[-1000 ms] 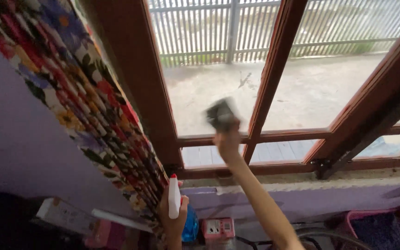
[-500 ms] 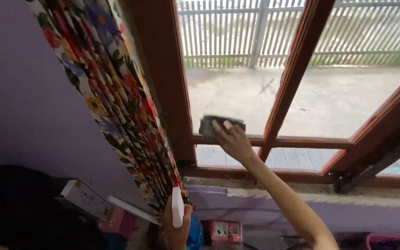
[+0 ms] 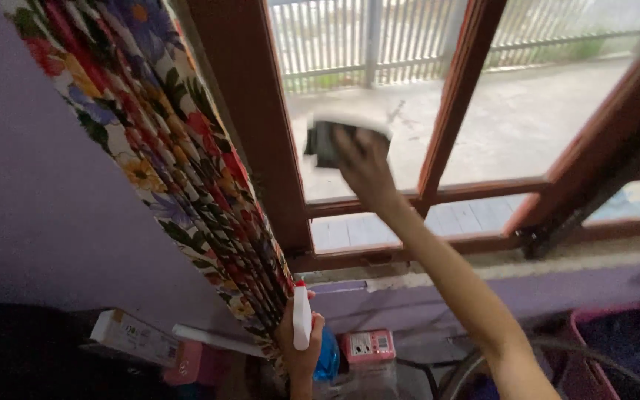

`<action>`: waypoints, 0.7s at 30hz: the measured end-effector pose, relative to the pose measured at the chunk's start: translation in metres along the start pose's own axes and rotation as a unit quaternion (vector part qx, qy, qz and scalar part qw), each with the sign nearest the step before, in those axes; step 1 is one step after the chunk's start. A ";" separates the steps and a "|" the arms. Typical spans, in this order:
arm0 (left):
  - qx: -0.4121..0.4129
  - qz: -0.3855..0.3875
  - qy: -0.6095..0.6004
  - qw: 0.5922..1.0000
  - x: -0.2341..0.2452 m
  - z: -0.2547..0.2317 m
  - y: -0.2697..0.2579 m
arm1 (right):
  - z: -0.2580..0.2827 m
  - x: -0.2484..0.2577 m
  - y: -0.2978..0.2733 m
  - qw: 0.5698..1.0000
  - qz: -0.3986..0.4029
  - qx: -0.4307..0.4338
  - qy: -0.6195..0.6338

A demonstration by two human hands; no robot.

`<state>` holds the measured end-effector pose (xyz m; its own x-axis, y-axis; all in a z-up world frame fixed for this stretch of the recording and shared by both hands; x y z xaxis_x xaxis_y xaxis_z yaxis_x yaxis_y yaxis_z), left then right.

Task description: The person stands on a chair and cleans the upper panes of a multi-pane window. They spray a blue cleaning solution from a bottle and wipe the glass with a cloth, working systematically across the window sections.

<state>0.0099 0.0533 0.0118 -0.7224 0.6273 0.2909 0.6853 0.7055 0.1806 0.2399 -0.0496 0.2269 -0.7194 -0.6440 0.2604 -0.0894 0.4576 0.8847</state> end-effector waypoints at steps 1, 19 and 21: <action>-0.049 0.024 0.002 0.999 -0.003 0.000 0.002 | 0.018 -0.003 -0.026 0.998 0.044 0.039 0.025; -0.122 0.266 0.036 0.956 -0.114 0.011 -0.103 | 0.074 0.301 -0.419 0.294 -0.223 -0.867 0.335; -0.089 0.290 0.050 0.951 -0.135 0.005 -0.127 | 0.087 0.328 -0.473 0.243 -0.308 -0.852 0.346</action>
<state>0.0203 -0.1195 -0.0554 -0.2107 0.8530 0.4776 0.9774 0.1763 0.1162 -0.0139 -0.4236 -0.1399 -0.5894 -0.4877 -0.6440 0.8068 -0.3948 -0.4395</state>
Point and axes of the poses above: each hand's wrist, its own y-axis towards the middle knuckle, its own x-axis out of the back of the hand, z = x × y, the point moved 9 cm from there along y, towards the middle knuckle, and after that the axes turned 4 degrees about y, right-handed, at the moved point
